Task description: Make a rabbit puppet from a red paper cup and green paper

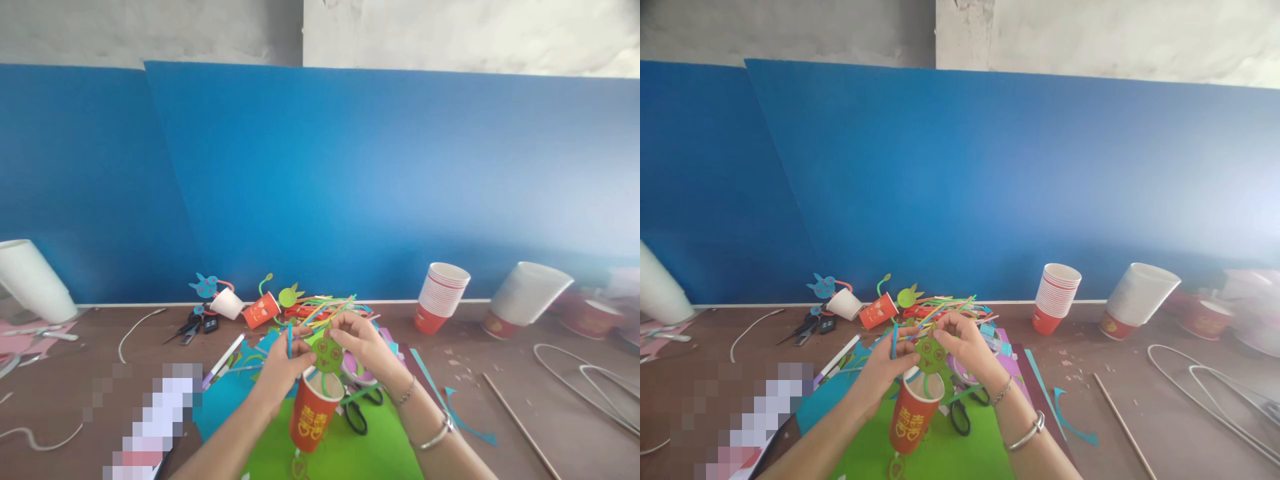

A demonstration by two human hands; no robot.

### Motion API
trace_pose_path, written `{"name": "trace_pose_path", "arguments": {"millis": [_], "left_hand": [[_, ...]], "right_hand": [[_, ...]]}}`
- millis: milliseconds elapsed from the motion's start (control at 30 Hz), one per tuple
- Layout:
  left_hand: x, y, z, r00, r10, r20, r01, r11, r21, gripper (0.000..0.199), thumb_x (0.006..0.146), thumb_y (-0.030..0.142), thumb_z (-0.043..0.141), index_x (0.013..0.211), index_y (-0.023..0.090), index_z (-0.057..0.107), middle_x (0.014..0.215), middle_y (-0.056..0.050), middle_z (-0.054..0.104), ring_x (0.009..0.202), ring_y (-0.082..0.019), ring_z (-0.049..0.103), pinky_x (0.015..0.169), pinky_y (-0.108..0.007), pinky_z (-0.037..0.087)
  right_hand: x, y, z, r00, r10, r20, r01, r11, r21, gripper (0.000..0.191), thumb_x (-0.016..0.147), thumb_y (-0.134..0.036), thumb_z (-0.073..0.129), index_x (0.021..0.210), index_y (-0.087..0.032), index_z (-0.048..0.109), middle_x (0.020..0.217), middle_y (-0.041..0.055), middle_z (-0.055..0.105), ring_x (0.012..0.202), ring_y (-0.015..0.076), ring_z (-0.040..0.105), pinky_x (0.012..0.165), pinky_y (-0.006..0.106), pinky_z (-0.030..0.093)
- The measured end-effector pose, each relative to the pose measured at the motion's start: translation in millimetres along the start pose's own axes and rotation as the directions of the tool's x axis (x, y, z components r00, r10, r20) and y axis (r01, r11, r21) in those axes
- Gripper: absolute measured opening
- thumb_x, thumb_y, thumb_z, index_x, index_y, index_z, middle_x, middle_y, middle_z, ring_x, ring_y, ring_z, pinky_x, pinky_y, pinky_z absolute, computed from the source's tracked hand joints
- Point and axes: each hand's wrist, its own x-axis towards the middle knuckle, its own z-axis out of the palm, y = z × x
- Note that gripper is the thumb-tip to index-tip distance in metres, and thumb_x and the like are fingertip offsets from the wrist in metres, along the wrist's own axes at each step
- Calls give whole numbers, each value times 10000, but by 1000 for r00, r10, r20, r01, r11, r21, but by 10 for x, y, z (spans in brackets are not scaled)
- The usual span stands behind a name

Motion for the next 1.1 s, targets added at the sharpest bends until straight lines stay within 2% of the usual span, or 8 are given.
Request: {"name": "trace_pose_path", "arguments": {"millis": [267,433,600,700,800,967,1033,1100], "left_hand": [[-2,-10,0,1000,1,0,-1,1000,-11,482,569,243,731,1021,166,582,624,51,555,596,-128,537,607,-255,397],[-11,-5,5,1000,-4,21,4,1000,3,437,566,208,712,987,165,605,617,53,548,603,-127,538,623,-256,403],[-26,-14,26,999,-6,32,5,999,47,314,579,235,723,873,157,647,691,4,614,681,-159,583,681,-284,437],[-13,-22,27,999,-7,32,5,998,66,241,576,243,735,784,150,657,695,-20,647,691,-181,600,691,-301,448],[16,-2,4,1000,6,15,-7,997,78,186,573,240,735,716,154,654,667,-13,650,669,-183,603,671,-294,452],[118,37,-118,998,31,-57,-27,997,65,231,605,270,713,793,150,653,747,-37,684,732,-199,632,690,-294,467],[180,16,-188,994,25,-107,-19,998,56,301,590,272,712,849,143,629,719,-34,676,703,-201,639,654,-292,472],[236,-24,-249,989,16,-146,-8,999,53,363,578,259,713,898,129,600,642,-13,649,635,-197,636,608,-290,471]], "right_hand": [[4,-36,41,998,-33,-62,21,983,-185,171,682,-188,637,803,-192,516,729,-21,561,721,154,564,640,281,460],[-24,10,52,996,-72,-58,56,969,-240,337,718,-118,532,1025,-226,446,759,-35,555,721,149,579,620,272,468],[-73,-13,72,989,-151,-11,140,938,-316,388,724,-74,497,1067,-231,407,789,-31,559,734,141,566,668,274,457],[-78,-8,107,985,-169,-38,144,920,-365,369,728,-88,511,1060,-227,428,822,-19,561,776,148,565,702,281,451],[-53,19,139,992,-101,-70,65,917,-394,343,759,-178,551,1082,-226,444,830,-10,594,820,170,588,713,298,459],[-81,-121,158,977,-157,-143,57,843,-535,339,780,-271,574,1106,-203,509,1062,73,627,1010,212,567,850,355,434],[-168,-238,178,985,-150,-82,66,773,-631,208,789,-221,534,987,-192,587,943,57,667,895,194,603,796,325,448],[-291,-319,234,987,10,158,103,715,-692,163,790,-174,496,810,-206,655,723,4,683,658,144,612,621,250,444]]}}
